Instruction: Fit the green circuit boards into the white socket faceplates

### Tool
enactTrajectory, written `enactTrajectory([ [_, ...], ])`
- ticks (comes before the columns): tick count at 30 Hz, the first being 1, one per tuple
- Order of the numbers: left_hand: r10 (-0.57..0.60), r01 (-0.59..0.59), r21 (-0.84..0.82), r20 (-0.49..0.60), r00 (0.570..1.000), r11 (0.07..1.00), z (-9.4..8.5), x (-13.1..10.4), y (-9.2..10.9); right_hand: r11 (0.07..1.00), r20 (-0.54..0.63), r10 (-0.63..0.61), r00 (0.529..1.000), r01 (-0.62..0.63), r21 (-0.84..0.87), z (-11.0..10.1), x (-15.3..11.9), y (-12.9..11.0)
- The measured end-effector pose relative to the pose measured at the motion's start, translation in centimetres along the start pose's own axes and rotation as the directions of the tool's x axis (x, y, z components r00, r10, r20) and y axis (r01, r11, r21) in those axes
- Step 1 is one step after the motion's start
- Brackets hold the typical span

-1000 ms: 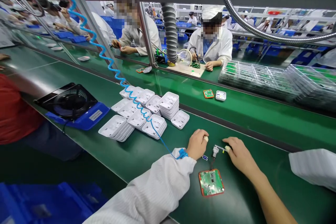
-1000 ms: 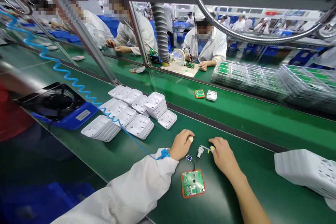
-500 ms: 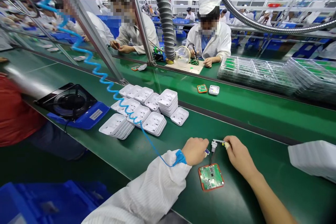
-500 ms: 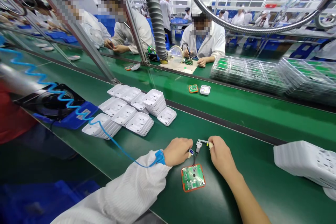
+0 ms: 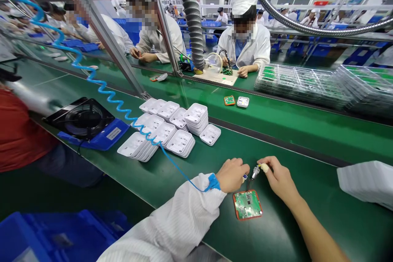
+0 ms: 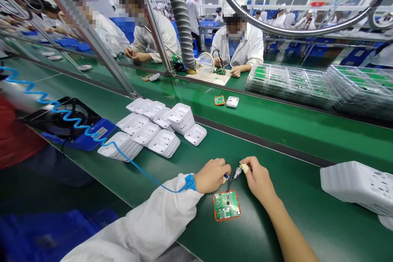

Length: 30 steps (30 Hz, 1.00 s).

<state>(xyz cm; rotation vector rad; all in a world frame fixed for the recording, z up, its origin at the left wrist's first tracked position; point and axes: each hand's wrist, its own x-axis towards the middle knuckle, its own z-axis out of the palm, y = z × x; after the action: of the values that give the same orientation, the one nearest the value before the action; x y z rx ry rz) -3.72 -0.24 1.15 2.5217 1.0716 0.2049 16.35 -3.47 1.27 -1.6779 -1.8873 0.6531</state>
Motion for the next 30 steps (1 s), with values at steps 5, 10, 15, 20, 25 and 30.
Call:
enactTrajectory([
  [5, 0.141, -0.147, -0.179, -0.047, 0.989, 0.973, -0.4, 0.2, 0.3, 1.0, -0.045, 0.026, 0.999, -0.026, 0.0, 0.1, 0.3, 0.3],
  [10, 0.261, -0.279, -0.274, -0.101, 0.96, 0.92, 0.2, 0.6, 2.0, 0.994, -0.021, 0.019, 1.0, -0.017, 0.111, 0.7, 2.0, 0.4],
  [15, 0.009, -0.11, -0.348, -0.279, 0.96, 0.931, 0.2, 0.5, 2.0, 0.974, -0.047, 0.012, 0.999, -0.001, 0.225, 1.3, 2.9, 0.3],
  [20, -0.073, -0.022, -0.28, -0.327, 0.942, 0.96, -0.3, 0.3, 1.5, 0.966, -0.099, -0.02, 0.995, 0.045, 0.256, 1.6, 2.8, 0.5],
  [25, -0.06, 0.048, -0.045, -0.307, 0.95, 0.998, 0.0, 0.2, 2.7, 0.97, -0.116, -0.034, 0.993, 0.061, 0.237, 2.2, 3.2, 0.6],
  [30, -0.015, 0.077, 0.212, -0.279, 0.96, 0.974, 0.4, 0.5, 4.8, 0.974, -0.113, -0.061, 0.992, 0.083, 0.209, 2.5, 3.6, 0.5],
])
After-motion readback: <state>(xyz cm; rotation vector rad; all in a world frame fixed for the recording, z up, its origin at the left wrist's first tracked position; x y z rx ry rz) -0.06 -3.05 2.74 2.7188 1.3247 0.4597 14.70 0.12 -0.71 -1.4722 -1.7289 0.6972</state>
